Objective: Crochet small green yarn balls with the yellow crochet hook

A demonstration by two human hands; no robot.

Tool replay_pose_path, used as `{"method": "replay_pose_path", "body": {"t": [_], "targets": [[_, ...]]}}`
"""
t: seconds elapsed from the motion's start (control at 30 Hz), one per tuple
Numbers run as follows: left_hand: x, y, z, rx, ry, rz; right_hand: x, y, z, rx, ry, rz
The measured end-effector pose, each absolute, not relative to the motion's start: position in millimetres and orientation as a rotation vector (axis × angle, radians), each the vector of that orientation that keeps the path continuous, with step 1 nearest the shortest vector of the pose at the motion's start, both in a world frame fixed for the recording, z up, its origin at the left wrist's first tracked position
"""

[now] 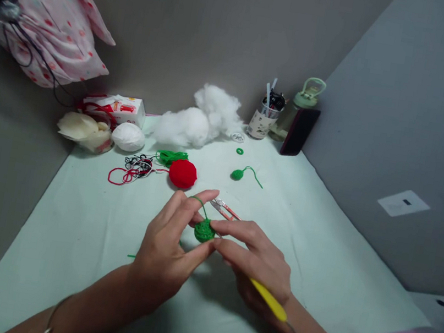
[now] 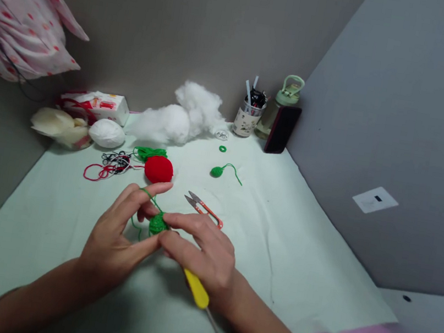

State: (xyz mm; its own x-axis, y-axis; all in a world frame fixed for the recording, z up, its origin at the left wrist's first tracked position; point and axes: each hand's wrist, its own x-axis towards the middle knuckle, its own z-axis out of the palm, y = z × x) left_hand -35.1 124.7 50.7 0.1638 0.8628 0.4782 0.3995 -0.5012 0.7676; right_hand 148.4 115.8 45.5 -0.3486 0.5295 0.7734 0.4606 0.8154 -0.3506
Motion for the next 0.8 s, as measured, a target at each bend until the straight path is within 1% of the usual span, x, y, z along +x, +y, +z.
{"method": "replay_pose_path", "body": {"t": [0.1,0.2,0.3,0.43,0.57,0.7,0.8], "targets": [[-34,126,49,2.000,1.169,1.365,147,114,47,-0.758,-1.982,0.064],[-33,126,48,1.901,1.154,1.367,143,109,44,-0.838,-1.960,0.000],[-33,124,52,1.697,1.110,1.296,145,105,39,-0.827,-1.914,-0.036],[-35,122,65,1.328,0.948,1.164,155,105,39,-0.744,-1.976,-0.174],[-38,128,76,1.003,0.822,1.021,159,106,42,-0.691,-1.992,-0.162],[-36,132,74,0.856,0.784,0.958,156,110,45,-0.670,-1.967,-0.140],[-32,127,70,0.872,0.788,0.964,157,113,43,-0.675,-1.958,-0.170]]}}
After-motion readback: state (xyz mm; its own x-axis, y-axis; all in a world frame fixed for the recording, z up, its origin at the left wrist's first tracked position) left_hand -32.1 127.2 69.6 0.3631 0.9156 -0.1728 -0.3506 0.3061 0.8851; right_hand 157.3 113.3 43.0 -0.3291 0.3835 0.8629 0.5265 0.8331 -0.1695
